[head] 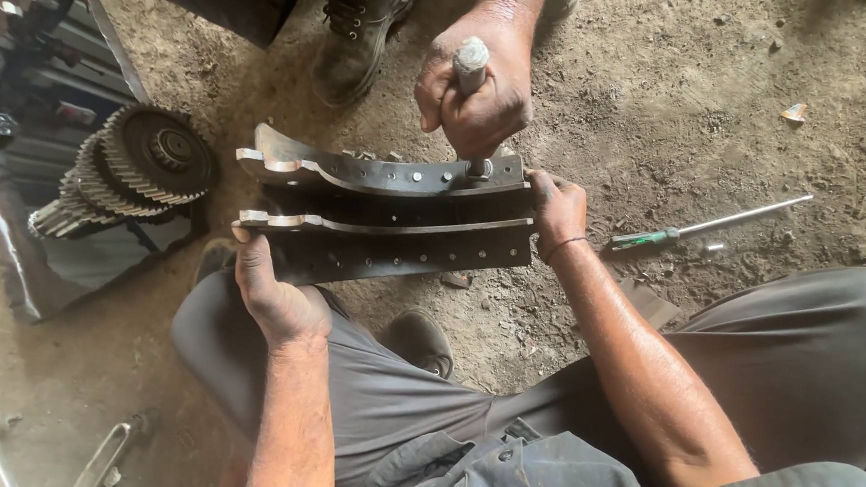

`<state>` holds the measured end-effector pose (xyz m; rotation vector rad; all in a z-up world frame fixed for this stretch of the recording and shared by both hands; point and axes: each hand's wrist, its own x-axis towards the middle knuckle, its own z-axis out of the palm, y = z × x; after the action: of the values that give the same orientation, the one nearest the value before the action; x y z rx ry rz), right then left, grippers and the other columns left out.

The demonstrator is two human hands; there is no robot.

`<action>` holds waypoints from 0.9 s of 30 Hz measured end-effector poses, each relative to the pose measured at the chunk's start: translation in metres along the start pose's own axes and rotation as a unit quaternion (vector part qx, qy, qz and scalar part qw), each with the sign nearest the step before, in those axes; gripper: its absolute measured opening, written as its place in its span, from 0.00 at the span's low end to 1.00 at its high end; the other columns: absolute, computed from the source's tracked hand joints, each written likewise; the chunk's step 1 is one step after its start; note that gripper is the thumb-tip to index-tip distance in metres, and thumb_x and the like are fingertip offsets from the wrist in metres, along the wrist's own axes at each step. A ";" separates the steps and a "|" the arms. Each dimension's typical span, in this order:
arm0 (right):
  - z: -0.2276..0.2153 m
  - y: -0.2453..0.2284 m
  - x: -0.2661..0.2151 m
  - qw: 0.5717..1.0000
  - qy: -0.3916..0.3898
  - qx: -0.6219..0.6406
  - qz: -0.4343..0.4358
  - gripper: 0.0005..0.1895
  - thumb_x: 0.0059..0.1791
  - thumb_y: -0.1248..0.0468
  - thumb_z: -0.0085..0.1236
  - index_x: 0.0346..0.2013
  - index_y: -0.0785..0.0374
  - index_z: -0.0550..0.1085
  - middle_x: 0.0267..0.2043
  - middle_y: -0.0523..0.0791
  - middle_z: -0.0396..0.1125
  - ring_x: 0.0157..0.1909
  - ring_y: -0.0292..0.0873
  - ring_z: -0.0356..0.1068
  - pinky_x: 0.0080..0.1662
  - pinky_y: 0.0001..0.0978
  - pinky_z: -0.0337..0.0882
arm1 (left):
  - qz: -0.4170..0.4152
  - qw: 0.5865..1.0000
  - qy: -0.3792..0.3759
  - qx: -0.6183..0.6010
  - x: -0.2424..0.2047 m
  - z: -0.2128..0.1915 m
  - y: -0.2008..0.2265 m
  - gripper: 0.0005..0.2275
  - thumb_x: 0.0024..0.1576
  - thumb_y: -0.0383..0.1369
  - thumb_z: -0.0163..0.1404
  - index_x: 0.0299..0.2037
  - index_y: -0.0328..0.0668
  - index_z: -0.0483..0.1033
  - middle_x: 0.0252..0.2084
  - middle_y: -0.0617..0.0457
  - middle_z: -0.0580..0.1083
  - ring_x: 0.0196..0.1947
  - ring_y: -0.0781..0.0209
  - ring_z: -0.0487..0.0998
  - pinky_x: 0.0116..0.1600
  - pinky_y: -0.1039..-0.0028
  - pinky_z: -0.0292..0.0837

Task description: The person sits on the floor and assembles two curved metal plates by inserting pins into aligned holes. They use a hammer to tap the pins into place and a chisel to adjust them, occasionally flipping the assembly to work on different sides.

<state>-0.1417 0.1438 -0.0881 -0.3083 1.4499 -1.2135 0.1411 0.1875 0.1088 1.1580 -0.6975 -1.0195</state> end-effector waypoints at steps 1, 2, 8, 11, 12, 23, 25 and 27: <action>0.000 0.000 0.000 1.000 -0.004 0.002 -0.004 0.17 0.50 0.60 0.54 0.43 0.71 0.80 0.35 0.45 0.74 0.33 0.35 0.69 0.37 0.28 0.70 | 0.001 1.000 0.000 0.001 0.000 0.001 0.001 0.22 0.62 0.46 0.49 0.60 0.37 0.72 0.59 0.51 0.72 0.61 0.58 0.72 0.67 0.65 0.68; 0.000 -0.001 0.000 1.000 -0.002 -0.001 -0.001 0.17 0.50 0.60 0.54 0.43 0.72 0.80 0.35 0.45 0.74 0.33 0.36 0.69 0.37 0.28 0.70 | 0.001 1.000 -0.001 0.001 0.000 0.001 0.001 0.22 0.63 0.46 0.49 0.60 0.37 0.72 0.59 0.51 0.72 0.61 0.58 0.72 0.67 0.65 0.68; -0.001 0.003 0.001 1.000 0.009 -0.018 0.013 0.16 0.50 0.60 0.54 0.43 0.72 0.79 0.34 0.46 0.74 0.34 0.37 0.71 0.38 0.29 0.72 | 0.007 1.000 -0.016 0.013 -0.001 0.002 0.001 0.22 0.64 0.47 0.48 0.59 0.36 0.72 0.58 0.49 0.72 0.60 0.56 0.72 0.67 0.63 0.69; -0.002 0.004 0.001 1.000 0.002 -0.016 0.007 0.16 0.50 0.60 0.54 0.43 0.72 0.80 0.34 0.46 0.74 0.34 0.37 0.71 0.38 0.29 0.73 | 0.010 1.000 -0.012 0.010 -0.001 -0.001 0.000 0.21 0.63 0.44 0.48 0.60 0.37 0.71 0.59 0.51 0.72 0.61 0.58 0.71 0.67 0.65 0.68; -0.002 0.003 0.002 1.000 0.002 -0.011 0.004 0.16 0.50 0.61 0.54 0.43 0.72 0.79 0.34 0.46 0.74 0.33 0.37 0.71 0.37 0.28 0.72 | 0.010 1.000 -0.010 0.009 0.000 -0.001 -0.001 0.21 0.62 0.43 0.48 0.60 0.37 0.71 0.59 0.52 0.72 0.61 0.58 0.71 0.68 0.65 0.67; -0.002 0.005 0.003 1.000 -0.004 -0.009 -0.002 0.17 0.51 0.61 0.53 0.43 0.73 0.79 0.33 0.46 0.74 0.30 0.36 0.70 0.34 0.28 0.71 | 0.004 1.000 -0.005 0.011 0.000 -0.001 -0.001 0.22 0.61 0.45 0.49 0.60 0.37 0.71 0.58 0.51 0.72 0.61 0.57 0.71 0.67 0.64 0.68; -0.003 0.005 0.003 1.000 -0.004 -0.005 -0.004 0.17 0.51 0.61 0.53 0.43 0.73 0.79 0.33 0.45 0.74 0.30 0.35 0.69 0.33 0.27 0.70 | -0.001 1.000 0.002 0.014 -0.001 0.000 0.000 0.22 0.61 0.46 0.50 0.59 0.37 0.72 0.58 0.51 0.72 0.60 0.57 0.71 0.67 0.64 0.68; -0.003 0.005 0.004 1.000 -0.004 -0.011 -0.008 0.17 0.51 0.61 0.54 0.44 0.73 0.79 0.33 0.46 0.73 0.31 0.36 0.69 0.34 0.28 0.71 | -0.006 1.000 0.008 0.017 -0.001 0.000 0.001 0.22 0.61 0.47 0.49 0.58 0.38 0.72 0.57 0.51 0.72 0.60 0.57 0.71 0.66 0.63 0.68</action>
<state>-0.1431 0.1443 -0.0946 -0.3400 1.4579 -1.2089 0.1409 0.1882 0.1099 1.2000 -0.6995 -1.0100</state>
